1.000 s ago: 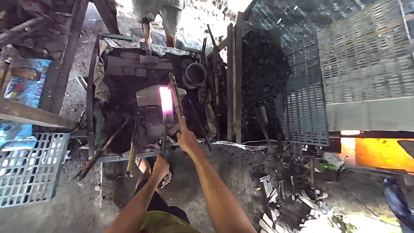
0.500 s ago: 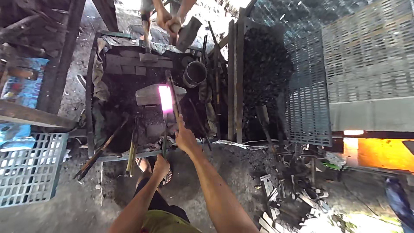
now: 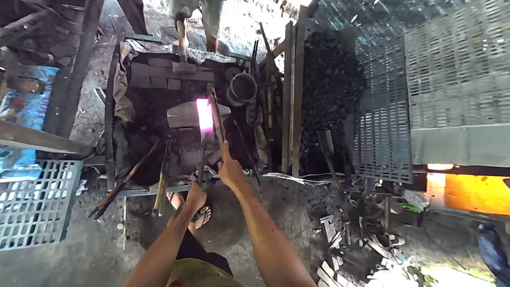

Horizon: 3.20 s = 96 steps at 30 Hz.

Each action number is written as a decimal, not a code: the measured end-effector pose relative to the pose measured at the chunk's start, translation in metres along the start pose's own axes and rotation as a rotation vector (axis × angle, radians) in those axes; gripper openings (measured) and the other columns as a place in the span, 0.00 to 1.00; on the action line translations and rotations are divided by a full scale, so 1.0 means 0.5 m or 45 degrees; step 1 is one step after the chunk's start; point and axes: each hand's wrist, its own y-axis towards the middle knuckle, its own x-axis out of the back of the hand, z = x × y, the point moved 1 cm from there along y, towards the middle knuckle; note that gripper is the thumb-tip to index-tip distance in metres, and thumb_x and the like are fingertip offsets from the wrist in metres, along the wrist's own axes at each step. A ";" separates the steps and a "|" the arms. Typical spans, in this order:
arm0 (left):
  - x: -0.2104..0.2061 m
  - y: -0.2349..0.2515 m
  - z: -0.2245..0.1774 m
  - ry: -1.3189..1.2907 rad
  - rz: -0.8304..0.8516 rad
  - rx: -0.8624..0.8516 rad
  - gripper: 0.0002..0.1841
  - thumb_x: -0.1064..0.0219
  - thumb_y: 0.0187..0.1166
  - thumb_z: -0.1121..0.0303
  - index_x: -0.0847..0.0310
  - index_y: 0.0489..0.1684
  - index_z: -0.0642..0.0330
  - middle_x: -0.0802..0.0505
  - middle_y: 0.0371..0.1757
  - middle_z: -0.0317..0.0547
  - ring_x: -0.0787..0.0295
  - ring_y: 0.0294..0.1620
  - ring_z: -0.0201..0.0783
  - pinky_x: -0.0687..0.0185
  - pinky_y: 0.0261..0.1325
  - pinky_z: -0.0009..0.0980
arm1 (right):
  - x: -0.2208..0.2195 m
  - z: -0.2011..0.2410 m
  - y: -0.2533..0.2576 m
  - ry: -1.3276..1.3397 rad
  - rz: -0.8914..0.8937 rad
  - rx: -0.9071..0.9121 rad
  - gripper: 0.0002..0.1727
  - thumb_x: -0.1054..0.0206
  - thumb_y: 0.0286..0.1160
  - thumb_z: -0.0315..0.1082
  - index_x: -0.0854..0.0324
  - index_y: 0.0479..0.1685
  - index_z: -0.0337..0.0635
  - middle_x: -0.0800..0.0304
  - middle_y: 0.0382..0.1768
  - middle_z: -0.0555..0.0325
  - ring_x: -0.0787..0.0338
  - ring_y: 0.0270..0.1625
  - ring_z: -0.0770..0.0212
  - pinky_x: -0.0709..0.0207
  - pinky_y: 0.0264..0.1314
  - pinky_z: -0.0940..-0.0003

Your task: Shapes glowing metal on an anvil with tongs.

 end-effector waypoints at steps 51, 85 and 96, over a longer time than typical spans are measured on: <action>0.027 0.037 -0.016 0.017 -0.018 -0.009 0.33 0.37 0.81 0.67 0.45 0.85 0.66 0.14 0.68 0.65 0.12 0.68 0.58 0.18 0.69 0.56 | -0.012 -0.006 0.013 -0.010 0.013 -0.038 0.45 0.50 0.91 0.43 0.82 0.97 0.70 0.08 0.54 0.47 0.06 0.55 0.47 0.14 0.59 0.48; 0.023 0.065 -0.025 -0.008 -0.039 0.008 0.34 0.35 0.78 0.68 0.43 0.84 0.66 0.15 0.69 0.66 0.13 0.69 0.59 0.17 0.68 0.57 | 0.000 -0.014 -0.004 -0.002 0.013 -0.012 0.45 0.50 0.92 0.43 0.82 0.97 0.68 0.09 0.51 0.47 0.06 0.48 0.51 0.13 0.53 0.54; 0.032 0.067 -0.033 -0.057 -0.054 -0.021 0.36 0.31 0.74 0.69 0.42 0.83 0.68 0.15 0.67 0.67 0.13 0.68 0.60 0.17 0.68 0.57 | 0.086 0.016 0.001 -0.010 0.051 0.030 0.46 0.47 0.92 0.42 0.82 0.98 0.63 0.12 0.59 0.42 0.06 0.50 0.48 0.14 0.56 0.50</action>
